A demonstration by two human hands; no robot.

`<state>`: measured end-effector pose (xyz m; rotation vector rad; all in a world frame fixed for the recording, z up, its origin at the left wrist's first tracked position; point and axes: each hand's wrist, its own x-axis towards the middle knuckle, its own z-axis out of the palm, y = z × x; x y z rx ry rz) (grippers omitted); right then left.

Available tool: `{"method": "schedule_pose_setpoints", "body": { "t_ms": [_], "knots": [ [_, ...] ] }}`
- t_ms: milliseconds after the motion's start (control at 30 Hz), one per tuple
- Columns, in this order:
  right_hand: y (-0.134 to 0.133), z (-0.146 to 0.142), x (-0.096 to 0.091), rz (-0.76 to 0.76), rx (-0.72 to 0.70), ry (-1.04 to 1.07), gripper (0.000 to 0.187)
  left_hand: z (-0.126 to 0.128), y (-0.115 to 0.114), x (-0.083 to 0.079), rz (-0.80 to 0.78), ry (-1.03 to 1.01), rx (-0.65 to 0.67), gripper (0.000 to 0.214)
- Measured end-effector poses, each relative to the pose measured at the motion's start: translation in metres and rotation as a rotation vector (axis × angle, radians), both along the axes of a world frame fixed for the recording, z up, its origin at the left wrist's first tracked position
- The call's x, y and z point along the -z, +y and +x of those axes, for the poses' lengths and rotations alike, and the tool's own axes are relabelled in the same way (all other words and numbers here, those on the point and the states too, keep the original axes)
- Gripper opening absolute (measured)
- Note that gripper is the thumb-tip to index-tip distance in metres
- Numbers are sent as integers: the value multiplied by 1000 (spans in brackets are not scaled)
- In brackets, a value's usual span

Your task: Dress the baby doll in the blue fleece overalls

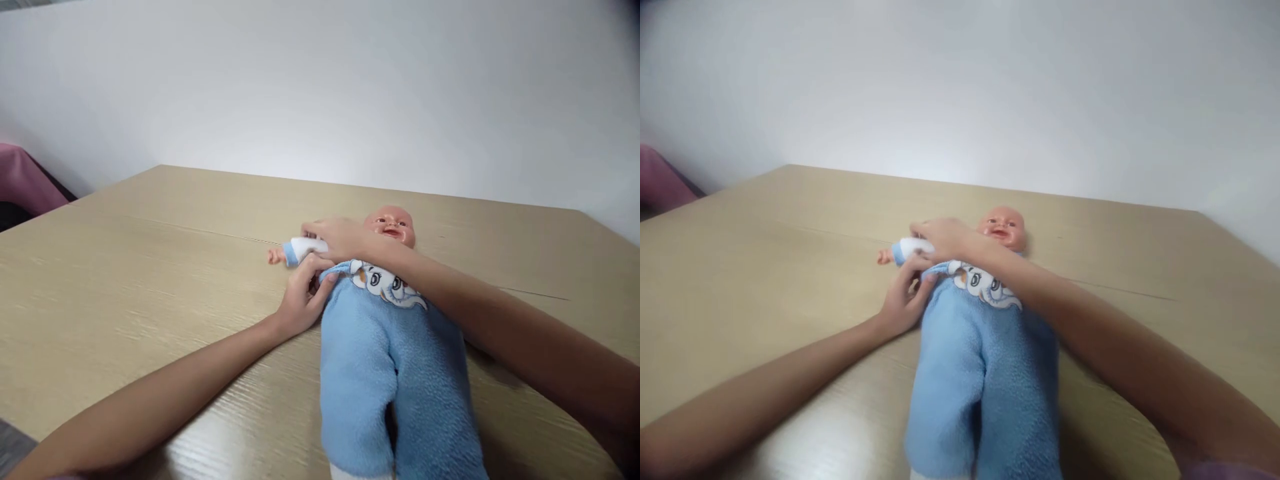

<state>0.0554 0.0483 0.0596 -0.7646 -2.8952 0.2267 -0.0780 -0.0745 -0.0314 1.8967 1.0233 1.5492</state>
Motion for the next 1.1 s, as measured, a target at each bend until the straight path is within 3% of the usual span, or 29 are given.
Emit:
{"method": "schedule_pose_setpoints", "body": {
  "t_ms": [67,167,300,400,500,600,667,800,933,1100],
  "knots": [
    [-4,16,-5,-15,71,192,33,0,-1,-1,23,11,-10,23],
    [-11,43,-13,-167,102,413,38,0,-3,-1,109,40,-9,17],
    [-20,64,-16,-402,84,503,34,-3,-6,7,256,143,-105,16],
    [-25,66,-12,-404,96,492,36,-3,-8,14,356,123,-205,19],
    [-30,64,-4,-305,98,466,39,1,-7,16,374,-16,-141,16],
    [-34,61,3,-155,105,439,27,6,-4,11,219,-160,-110,20],
    [-40,61,5,-137,93,430,19,9,-1,6,49,-235,-135,28],
    [-59,66,-4,-301,216,449,31,9,3,-2,-188,-329,-113,37],
    [-75,78,-10,-427,315,411,46,10,5,0,-368,-446,-79,38],
    [-71,94,7,-468,310,440,43,10,13,7,-606,-623,13,49]
  ]
}}
